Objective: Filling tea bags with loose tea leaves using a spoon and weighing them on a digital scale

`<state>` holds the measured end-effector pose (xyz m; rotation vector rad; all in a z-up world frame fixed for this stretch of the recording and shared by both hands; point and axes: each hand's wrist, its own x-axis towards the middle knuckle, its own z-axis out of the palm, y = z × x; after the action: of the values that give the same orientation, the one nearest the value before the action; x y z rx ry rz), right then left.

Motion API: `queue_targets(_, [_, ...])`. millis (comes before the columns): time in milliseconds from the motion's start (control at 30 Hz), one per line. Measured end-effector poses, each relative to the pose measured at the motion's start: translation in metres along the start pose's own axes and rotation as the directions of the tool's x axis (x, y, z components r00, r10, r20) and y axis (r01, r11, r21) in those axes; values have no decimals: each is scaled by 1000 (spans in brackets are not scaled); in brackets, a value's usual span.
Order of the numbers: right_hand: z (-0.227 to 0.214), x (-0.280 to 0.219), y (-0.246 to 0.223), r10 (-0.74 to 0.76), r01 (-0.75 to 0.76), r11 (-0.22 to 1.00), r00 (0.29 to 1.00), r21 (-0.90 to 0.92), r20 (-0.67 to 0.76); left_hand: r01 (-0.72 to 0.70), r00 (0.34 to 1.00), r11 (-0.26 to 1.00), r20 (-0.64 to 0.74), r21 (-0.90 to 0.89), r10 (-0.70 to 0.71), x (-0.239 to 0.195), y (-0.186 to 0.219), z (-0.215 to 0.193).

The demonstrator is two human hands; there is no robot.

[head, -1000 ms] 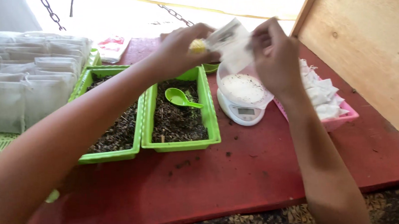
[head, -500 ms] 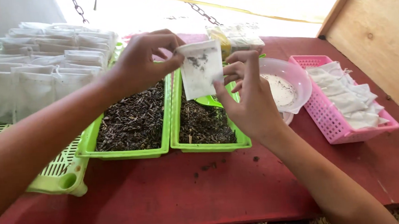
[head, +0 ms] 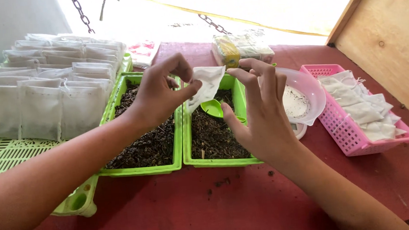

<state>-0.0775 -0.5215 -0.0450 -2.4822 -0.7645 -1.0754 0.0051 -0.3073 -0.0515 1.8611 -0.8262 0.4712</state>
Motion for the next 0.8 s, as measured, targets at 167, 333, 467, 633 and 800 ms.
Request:
queue_targets(167, [1,-1,1,-19,20,1000,999,-12,36,31,999,998,9,-52,-31,-2,-2,3])
queue_targets(333, [2,-1,3,-36,34,998,998,46,45,-33,999,997,32,-65,36,-2,-4,8])
queue_targets(467, [2,-1,3,-11,7,999,997,45,77,-74,996,997,43,-4,74,-2,0,8])
queue_targets(633, [2,0,1,-5,2,998,998,57,62,-161,987,987,23,-10,161,-3,-1,12])
queue_targets(800, [0,1,2,-61,57,996,997,65,52,-290,956,952,74,94,284,-5,1,12])
